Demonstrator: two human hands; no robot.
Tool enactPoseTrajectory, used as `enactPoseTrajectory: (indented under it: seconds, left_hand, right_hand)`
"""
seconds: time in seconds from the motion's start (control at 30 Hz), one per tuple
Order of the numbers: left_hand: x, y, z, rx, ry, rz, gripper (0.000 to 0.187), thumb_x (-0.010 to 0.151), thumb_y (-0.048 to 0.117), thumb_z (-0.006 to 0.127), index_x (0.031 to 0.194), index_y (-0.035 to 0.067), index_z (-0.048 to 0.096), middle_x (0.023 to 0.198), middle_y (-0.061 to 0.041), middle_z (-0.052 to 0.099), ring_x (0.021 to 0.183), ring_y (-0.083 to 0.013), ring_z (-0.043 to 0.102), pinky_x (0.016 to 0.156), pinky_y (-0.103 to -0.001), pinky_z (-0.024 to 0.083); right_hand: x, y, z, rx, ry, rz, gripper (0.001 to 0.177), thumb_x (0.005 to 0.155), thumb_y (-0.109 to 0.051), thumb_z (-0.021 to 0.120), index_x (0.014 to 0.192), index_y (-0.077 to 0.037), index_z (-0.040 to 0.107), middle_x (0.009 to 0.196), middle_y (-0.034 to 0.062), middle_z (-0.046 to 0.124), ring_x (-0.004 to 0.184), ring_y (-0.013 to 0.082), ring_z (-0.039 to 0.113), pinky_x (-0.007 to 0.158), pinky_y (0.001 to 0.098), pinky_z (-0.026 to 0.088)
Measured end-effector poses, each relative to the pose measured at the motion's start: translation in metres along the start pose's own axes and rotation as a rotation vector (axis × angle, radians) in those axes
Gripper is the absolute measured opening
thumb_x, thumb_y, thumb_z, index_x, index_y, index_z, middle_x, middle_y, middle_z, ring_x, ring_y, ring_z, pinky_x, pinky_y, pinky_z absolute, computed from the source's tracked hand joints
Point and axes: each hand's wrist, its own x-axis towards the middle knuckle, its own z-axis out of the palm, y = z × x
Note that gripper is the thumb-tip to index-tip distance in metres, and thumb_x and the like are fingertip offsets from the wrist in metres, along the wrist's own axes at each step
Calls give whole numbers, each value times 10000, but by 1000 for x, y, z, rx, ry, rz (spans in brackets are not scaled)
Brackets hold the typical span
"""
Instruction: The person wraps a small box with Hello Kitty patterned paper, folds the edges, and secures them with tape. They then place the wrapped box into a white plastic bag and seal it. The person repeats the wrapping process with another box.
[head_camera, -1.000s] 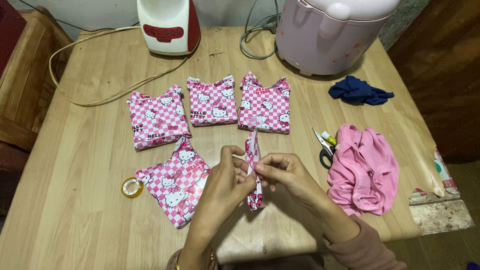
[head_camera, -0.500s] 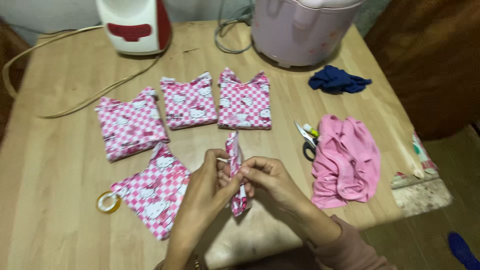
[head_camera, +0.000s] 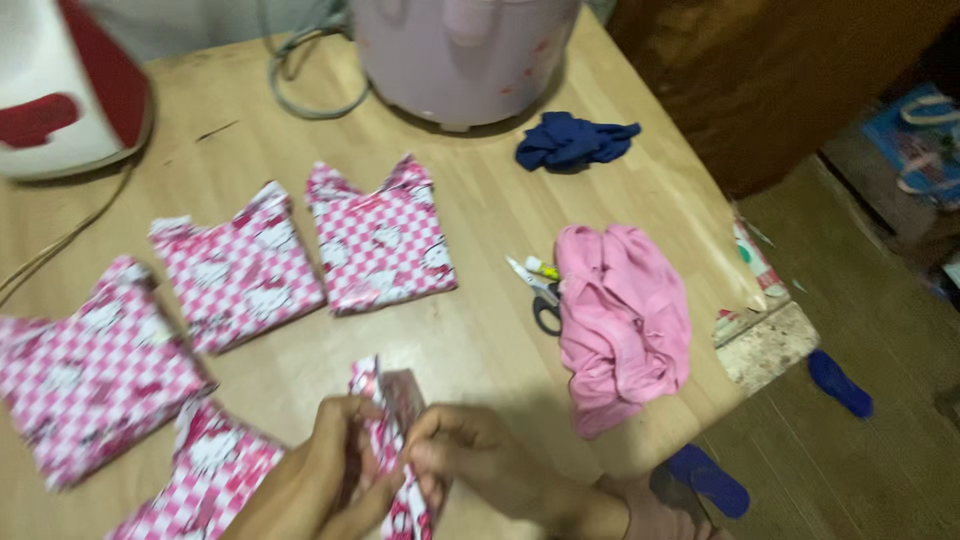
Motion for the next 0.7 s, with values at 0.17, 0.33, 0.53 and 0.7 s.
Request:
enactPoseTrajectory:
  seconds: [0.17,0.33,0.53,0.7]
  left_hand:
    - [17,-28,44,-166,307,141,578,753,121,832,1174,40,444,605,-19,612,458,-60,619,396,-207,488]
    - [39,7,27,-26,274,-24,576,771,190,825,1203,48,472,738,-8,662,569,-84,634,473,-231,533]
    - [83,73,-13,-97,222,-73,595,740,277,851,1171,60,502,781,-55,679,577,-139,699,528,-284,577]
    - [79,63,-31,-30,184,-140,594,756,206,849,1193,40,483,849,-48,671,676,-133,697,575,-285,587]
  right_hand:
    - [-5,14,1,211,50,78,135,1096,-196,619,1133,-69,594,975,-10,633,890,71,604,819,248,494]
    - [13,25,-7,366,180,-129,135,1056,-213,633,1089,-89,594,865,-11,616,785,81,595,717,245,476]
    - [43,-7,-38,352,296,-224,127,1064,-197,631,1092,-75,609,862,-36,600,742,30,532,670,202,431]
    - [57,-21,-26,245,200,-214,154,1085,-215,617,1100,-61,610,950,5,649,781,35,546,722,206,454]
